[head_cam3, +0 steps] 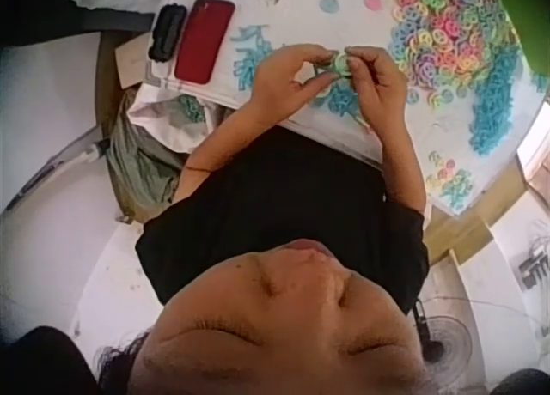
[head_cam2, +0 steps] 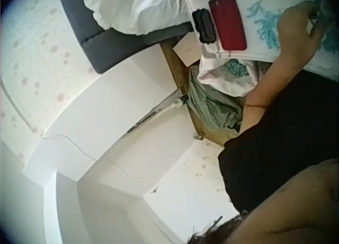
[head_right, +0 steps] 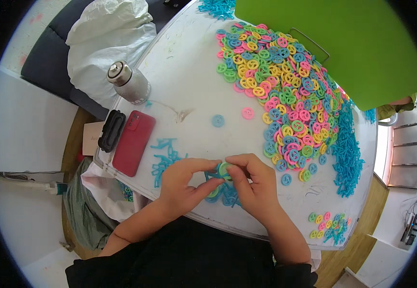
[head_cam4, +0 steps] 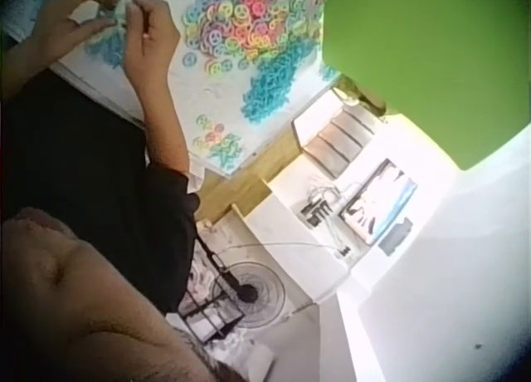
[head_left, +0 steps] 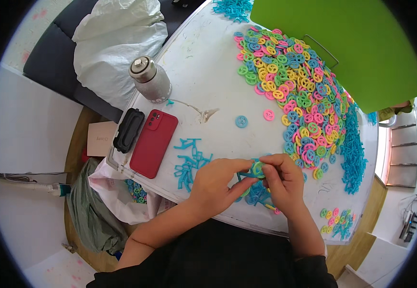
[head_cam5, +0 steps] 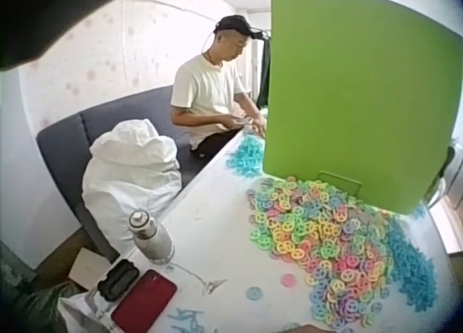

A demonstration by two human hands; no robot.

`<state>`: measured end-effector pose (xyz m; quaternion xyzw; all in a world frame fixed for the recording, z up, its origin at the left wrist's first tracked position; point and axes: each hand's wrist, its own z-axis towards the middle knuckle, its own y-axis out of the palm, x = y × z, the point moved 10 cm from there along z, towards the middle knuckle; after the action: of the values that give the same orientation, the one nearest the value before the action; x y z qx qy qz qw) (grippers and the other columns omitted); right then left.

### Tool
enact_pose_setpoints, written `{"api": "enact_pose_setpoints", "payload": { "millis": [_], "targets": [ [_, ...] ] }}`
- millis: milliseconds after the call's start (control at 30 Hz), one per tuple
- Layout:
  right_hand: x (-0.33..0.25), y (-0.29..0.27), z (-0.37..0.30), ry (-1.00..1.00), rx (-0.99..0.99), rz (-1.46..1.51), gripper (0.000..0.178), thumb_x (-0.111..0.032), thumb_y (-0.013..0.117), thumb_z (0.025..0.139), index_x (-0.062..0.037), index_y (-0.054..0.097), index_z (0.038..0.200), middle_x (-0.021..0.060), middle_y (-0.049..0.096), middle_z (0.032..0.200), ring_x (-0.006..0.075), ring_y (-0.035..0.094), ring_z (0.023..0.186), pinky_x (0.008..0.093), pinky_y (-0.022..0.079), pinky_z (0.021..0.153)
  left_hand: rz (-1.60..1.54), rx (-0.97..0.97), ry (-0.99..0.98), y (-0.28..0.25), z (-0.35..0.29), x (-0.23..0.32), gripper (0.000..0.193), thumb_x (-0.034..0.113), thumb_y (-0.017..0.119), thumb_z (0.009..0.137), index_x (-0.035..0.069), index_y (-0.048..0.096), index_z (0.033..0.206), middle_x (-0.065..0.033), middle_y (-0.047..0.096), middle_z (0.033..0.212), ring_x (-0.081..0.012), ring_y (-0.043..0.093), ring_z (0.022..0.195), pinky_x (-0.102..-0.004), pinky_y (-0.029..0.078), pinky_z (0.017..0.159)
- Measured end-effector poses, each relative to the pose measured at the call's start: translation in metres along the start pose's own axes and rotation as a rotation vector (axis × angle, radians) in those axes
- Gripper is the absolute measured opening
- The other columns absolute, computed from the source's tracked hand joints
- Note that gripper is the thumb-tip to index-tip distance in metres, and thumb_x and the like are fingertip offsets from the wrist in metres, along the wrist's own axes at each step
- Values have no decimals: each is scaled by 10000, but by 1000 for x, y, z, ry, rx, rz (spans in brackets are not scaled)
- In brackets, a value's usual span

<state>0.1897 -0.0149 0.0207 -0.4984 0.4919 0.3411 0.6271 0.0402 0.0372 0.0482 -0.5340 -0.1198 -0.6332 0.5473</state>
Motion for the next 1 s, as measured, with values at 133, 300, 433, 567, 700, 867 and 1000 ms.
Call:
{"api": "enact_pose_setpoints", "payload": {
  "millis": [133,300,433,567,700,867,1000],
  "targets": [
    [7,4,-3,70,-120,317,204,-37,660,946,-10,633,1146,35,669,822,75,619,697,238,494,622,-170,-2,-80,1,-2,-10,342,79,847,783,40,670,1074,-100,706,1025,-212,728,893,-308,554,753],
    [4,0,0,10,-192,232,261,-35,688,927,-16,631,1181,31,669,827,80,623,695,246,499,609,-221,-29,-173,1,-2,-15,357,83,851,787,33,676,1094,-96,651,1072,-216,733,938,-305,559,781],
    [-38,7,-2,-414,-192,-389,271,-32,695,921,-14,618,1180,45,674,801,99,629,672,252,512,595,-206,-41,-349,7,-10,-30,355,94,853,786,41,682,1093,-104,647,1073,-226,729,908,-316,553,780],
    [19,8,-8,390,-193,461,215,-47,654,954,-2,619,1162,56,675,799,115,648,685,257,530,606,27,40,-50,-2,-6,-3,375,107,859,763,60,687,1093,-104,701,1036,-266,714,845,-342,549,739],
    [24,15,-6,397,-276,507,196,-48,620,972,14,625,1158,52,675,824,117,657,701,257,539,619,60,43,95,3,-9,0,395,104,853,755,69,657,1097,-106,738,1021,-285,704,835,-362,548,703],
    [0,3,-5,37,-188,75,280,9,665,925,12,620,1201,32,667,903,87,640,756,234,526,671,88,62,112,6,-16,3,389,113,844,768,68,641,1096,-114,729,1058,-287,702,852,-367,552,717],
    [22,5,-11,226,-212,97,286,14,696,903,0,641,1183,12,661,934,72,617,769,215,504,676,-6,-77,2,6,-14,-7,394,114,832,776,68,657,1125,-126,702,1128,-305,684,950,-395,544,801]
  ]
}}
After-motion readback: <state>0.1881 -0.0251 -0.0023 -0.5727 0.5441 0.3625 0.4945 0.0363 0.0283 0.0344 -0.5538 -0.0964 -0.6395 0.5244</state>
